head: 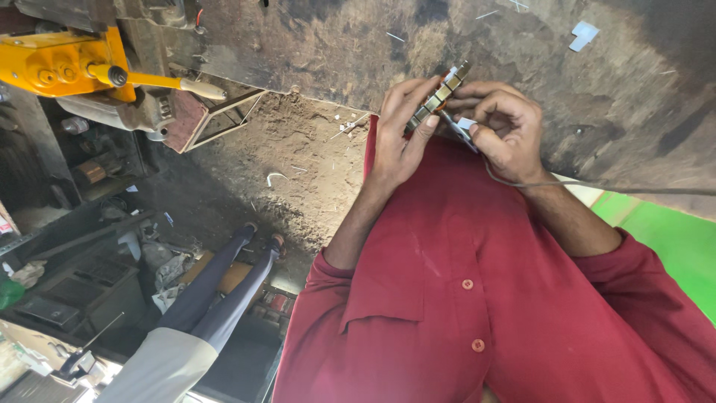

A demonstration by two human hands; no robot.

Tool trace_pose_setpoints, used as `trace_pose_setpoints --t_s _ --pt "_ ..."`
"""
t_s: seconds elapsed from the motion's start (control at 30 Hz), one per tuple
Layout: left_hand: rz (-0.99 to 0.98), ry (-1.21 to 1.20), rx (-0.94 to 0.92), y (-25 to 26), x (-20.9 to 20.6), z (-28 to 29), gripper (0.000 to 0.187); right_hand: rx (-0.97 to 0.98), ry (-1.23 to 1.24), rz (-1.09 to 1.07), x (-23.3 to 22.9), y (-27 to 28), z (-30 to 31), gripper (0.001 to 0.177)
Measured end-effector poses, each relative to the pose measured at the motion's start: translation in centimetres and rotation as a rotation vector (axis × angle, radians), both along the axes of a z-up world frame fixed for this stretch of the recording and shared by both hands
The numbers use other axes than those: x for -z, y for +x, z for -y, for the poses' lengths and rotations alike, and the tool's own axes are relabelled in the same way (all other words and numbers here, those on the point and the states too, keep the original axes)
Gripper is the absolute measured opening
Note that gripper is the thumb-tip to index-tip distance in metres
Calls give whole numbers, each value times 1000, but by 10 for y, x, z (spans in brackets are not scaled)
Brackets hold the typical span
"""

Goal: The person winds copper wire around a stator core, inserting small white insulating spacers between turns. They repeatedly pull wire from a large spool, wrap it around the core, and adjust the placement of the wire and spacers.

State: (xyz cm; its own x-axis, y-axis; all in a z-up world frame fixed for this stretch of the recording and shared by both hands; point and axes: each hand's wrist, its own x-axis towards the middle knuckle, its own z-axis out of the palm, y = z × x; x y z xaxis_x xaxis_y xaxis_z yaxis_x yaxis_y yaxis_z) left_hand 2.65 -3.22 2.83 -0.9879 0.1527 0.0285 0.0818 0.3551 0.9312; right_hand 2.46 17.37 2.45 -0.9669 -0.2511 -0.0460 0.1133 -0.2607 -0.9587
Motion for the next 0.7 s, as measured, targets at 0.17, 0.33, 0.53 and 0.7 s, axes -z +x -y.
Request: trace_pose_setpoints --t_s 0.17,0.33,0.53,0.7 --pt "3 9 -5 -4 -2 2 41 -1 -39 -12 1 -4 1 4" --pt "-4 46 -13 -8 0 1 40 18 345 -292 -6 -5 0 5" --pt "1 83 -10 -8 9 0 39 -35 448 -385 -16 -2 7 8" --pt "-27 76 6 -8 13 1 40 5 408 -347 -11 -2 5 6"
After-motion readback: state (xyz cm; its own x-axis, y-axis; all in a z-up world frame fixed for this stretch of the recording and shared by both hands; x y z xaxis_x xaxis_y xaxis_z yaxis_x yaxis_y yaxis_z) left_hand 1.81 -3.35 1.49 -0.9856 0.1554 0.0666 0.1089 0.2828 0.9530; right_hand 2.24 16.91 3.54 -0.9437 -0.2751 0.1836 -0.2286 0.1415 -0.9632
